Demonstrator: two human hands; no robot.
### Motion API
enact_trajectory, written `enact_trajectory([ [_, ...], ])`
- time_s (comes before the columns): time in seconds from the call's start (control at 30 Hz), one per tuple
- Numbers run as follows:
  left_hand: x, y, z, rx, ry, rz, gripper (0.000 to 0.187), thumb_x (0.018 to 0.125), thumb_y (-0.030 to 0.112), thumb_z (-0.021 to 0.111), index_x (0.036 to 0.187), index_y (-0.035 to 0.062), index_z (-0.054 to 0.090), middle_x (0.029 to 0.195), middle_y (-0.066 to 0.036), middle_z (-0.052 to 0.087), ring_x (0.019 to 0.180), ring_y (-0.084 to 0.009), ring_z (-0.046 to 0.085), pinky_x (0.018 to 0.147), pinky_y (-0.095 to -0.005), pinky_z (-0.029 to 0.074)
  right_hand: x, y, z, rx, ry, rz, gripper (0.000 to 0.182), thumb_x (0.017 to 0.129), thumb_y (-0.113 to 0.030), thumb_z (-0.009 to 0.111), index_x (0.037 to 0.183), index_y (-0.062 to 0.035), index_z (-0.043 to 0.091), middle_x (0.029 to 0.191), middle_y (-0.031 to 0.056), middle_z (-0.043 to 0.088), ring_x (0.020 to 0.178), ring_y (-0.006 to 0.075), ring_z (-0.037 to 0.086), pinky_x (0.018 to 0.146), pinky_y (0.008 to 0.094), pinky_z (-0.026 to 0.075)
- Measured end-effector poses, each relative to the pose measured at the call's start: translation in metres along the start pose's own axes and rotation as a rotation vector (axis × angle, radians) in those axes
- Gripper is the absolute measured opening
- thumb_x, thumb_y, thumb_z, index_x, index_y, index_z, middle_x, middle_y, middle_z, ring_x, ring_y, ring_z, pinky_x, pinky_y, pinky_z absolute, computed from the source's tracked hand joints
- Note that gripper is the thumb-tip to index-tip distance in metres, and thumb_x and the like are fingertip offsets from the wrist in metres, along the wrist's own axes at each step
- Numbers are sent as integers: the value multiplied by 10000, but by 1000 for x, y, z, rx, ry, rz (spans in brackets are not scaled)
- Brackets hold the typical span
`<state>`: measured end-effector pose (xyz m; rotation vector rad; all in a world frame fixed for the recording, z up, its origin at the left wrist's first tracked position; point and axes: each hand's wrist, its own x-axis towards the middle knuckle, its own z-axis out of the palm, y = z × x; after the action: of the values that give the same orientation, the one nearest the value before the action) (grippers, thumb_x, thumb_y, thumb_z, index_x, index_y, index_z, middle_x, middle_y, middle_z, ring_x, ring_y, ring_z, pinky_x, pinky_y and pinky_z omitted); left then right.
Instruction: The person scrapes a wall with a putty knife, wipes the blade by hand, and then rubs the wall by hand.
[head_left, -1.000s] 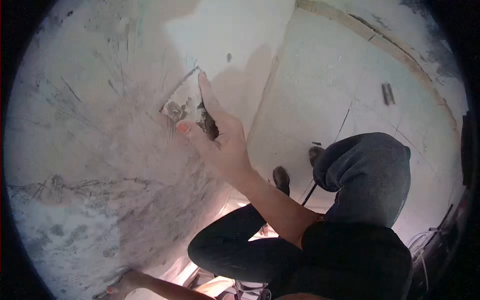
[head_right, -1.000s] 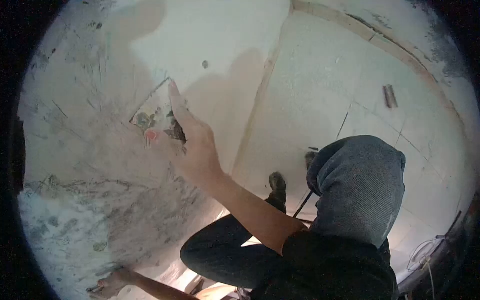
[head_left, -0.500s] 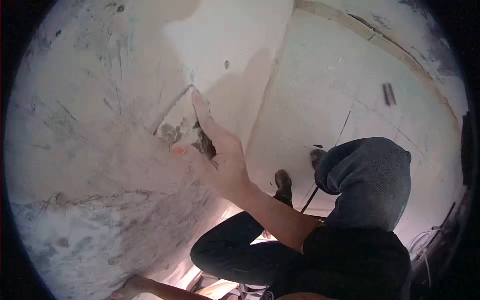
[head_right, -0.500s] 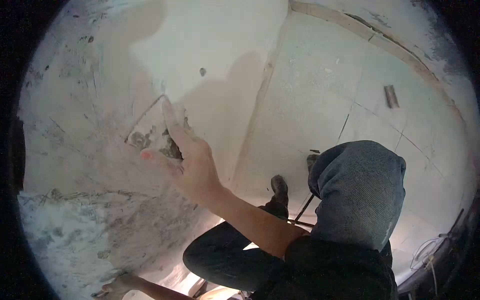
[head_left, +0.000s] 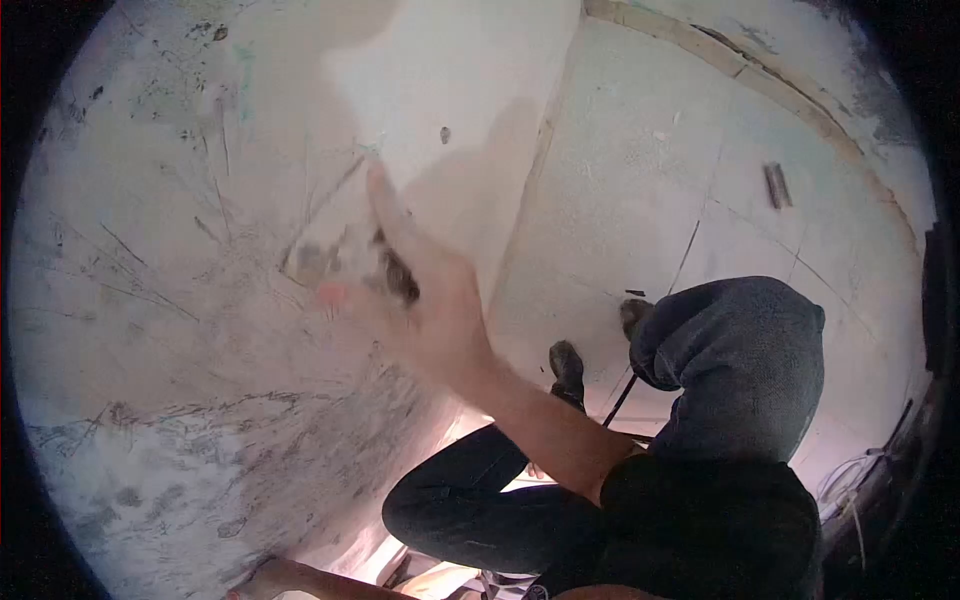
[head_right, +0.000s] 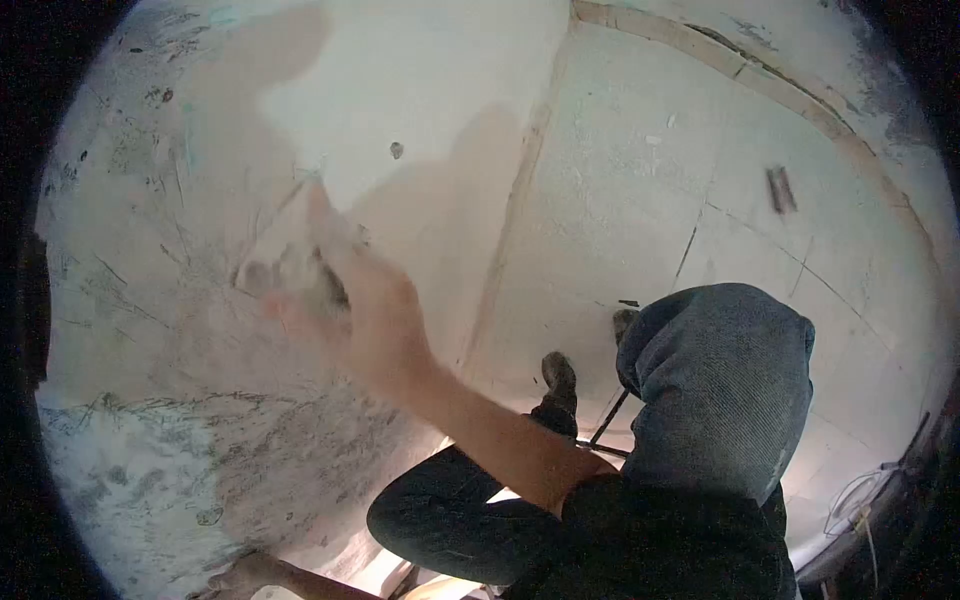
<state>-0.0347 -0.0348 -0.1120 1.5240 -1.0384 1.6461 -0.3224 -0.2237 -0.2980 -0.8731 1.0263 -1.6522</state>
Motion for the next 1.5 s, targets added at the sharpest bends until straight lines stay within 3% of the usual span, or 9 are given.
enact_trajectory([
  [0.23,-3,-5,-3,24,-7,14,741,995,615,363,1395,-6,428,1464,-274,345,1246,-421,446,943,-563,412,-11,3,7,3,26,-140,836,860,-252,772,1481,71,313,738,28,566,666,52,471,601,208,404],
  [0.33,3,-9,-10,50,-8,36,742,996,616,360,1393,-7,431,1463,-274,346,1246,-422,447,943,-564,412,-7,-2,0,-62,-22,68,853,849,-242,779,1483,74,304,775,58,632,675,61,522,607,216,433],
  [0.8,3,-8,-13,90,6,54,748,997,619,346,1382,-15,443,1459,-272,354,1245,-425,449,947,-566,407,9,-17,3,-37,19,206,761,869,-176,746,1462,81,345,880,107,677,794,89,608,737,215,475],
  [0.87,4,-3,-3,71,3,58,749,998,620,345,1381,-16,445,1459,-272,355,1245,-425,449,947,-567,407,-19,-10,17,-39,40,-166,783,861,-205,760,1461,81,346,889,107,690,776,91,617,687,218,472],
  [0.97,16,-5,-19,104,-16,104,750,998,620,342,1378,-17,448,1458,-272,356,1244,-426,450,948,-567,406,-5,-16,6,-31,-53,25,807,851,-234,775,1462,78,350,828,62,659,706,75,572,616,221,450],
  [1.0,20,-12,-21,39,-98,79,917,938,640,484,1470,-65,234,1479,-320,241,1333,-395,346,1025,-547,416,-12,-14,10,-20,-59,36,807,851,-234,775,1462,78,350,828,62,659,706,75,572,616,221,450],
  [1.2,25,-43,-27,-16,-192,80,943,900,654,539,1487,-13,224,1480,-306,250,1289,-380,418,959,-550,486,5,-10,7,-26,45,159,814,842,-256,783,1468,51,363,692,2,515,632,53,463,563,212,398],
  [1.37,20,-20,-16,-100,-84,20,893,918,686,474,1453,-11,321,1487,-244,287,1297,-370,410,987,-550,452,-7,-2,10,-204,93,-145,818,838,-267,784,1470,40,365,691,-29,491,620,36,451,528,214,364],
  [1.5,21,11,-22,94,-62,121,866,945,701,353,1448,-5,341,1478,-218,316,1337,-368,368,1021,-551,393,38,11,-25,172,203,302,684,937,-292,684,1471,17,388,835,-36,598,656,34,450,558,207,378],
])
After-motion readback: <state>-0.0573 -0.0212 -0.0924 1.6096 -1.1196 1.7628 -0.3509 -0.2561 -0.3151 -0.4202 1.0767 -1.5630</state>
